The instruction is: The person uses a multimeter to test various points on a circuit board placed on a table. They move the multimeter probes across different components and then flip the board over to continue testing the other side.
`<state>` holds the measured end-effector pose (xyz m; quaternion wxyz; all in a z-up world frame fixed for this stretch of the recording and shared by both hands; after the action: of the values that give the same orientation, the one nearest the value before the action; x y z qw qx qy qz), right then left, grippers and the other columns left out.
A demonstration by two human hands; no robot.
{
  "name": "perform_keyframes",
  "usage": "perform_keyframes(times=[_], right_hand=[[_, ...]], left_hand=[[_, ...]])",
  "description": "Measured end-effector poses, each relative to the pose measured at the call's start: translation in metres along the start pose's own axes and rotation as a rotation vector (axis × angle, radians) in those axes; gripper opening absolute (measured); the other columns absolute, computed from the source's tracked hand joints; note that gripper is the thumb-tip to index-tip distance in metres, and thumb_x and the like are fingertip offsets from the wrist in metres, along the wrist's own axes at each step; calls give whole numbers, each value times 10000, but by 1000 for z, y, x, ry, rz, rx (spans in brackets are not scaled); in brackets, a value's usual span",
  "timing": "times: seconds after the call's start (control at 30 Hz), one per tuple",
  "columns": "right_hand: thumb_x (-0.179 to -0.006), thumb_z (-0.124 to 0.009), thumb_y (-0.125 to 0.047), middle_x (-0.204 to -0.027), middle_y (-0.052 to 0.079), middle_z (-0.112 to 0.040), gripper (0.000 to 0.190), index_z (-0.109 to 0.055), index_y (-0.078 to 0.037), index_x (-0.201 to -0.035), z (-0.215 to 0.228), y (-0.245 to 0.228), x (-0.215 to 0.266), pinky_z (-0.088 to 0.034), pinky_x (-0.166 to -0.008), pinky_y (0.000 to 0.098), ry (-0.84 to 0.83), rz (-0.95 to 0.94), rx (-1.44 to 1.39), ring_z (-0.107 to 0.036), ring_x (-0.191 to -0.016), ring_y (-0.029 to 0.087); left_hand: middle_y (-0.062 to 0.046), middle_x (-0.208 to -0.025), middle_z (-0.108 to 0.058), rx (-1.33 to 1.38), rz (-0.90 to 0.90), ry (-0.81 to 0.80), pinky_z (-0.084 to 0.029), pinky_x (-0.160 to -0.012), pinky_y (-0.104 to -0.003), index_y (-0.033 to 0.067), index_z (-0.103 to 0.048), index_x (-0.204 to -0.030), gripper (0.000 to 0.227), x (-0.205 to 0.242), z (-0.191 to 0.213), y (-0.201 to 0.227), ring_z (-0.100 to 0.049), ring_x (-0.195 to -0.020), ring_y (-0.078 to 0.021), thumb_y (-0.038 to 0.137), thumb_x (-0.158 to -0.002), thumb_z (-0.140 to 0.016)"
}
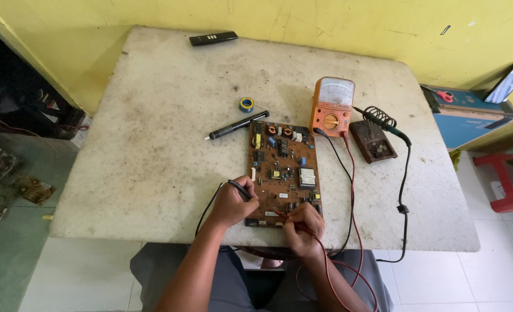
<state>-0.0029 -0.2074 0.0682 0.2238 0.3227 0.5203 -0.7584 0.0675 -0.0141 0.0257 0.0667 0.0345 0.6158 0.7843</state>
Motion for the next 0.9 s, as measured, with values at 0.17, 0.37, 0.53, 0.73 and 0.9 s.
perform_keyframes(times=[0.17,0.37,0.53,0.73,0.9], right_hand=[[-716,-577,25,-710,67,-571,165,-470,-96,-682,0,-3,-2,-387,-488,259,6,-2,-14,-497,-547,146],[-701,-579,14,-707,56,-573,149,-484,-100,-690,0,1,0,-387,-485,256,4,7,-8,-492,-542,140],[-702,-579,34,-712,60,-578,168,-479,-101,-687,0,-4,-2,-384,-505,266,9,1,-9,-490,-553,144],[-705,-576,26,-713,62,-581,162,-480,-103,-686,1,0,0,-390,-499,261,9,-3,-17,-505,-555,144],[-639,-611,109,-733,32,-620,283,-469,-135,-651,17,28,13,-442,-514,228,143,-198,-109,-540,-621,106]], left_hand=[[51,-698,-699,-6,-8,14,-468,-593,-315,180,-577,-734,123,0,1,0,-602,-656,-105,115,-707,-678],[58,-670,-654,-22,-22,19,-446,-567,-315,183,-575,-725,121,0,1,2,-574,-623,-110,130,-715,-683],[60,-674,-667,-28,-16,14,-447,-555,-321,188,-573,-739,123,0,1,0,-578,-616,-110,149,-723,-689],[56,-657,-607,-12,-20,15,-412,-550,-323,182,-562,-730,141,0,1,0,-523,-604,-115,143,-733,-697],[-5,-693,-709,176,-107,21,-514,-496,-272,144,-608,-776,128,-2,1,-7,-629,-579,-110,65,-754,-707]])
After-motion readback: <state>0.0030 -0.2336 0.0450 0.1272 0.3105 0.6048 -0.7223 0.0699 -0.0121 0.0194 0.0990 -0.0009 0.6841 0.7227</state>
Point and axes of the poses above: each hand's wrist, its own x-axis away from the middle knuckle, its own z-axis out of the back of the hand, y = z × x, the point moved 8 cm from there along -x, towards the middle knuckle
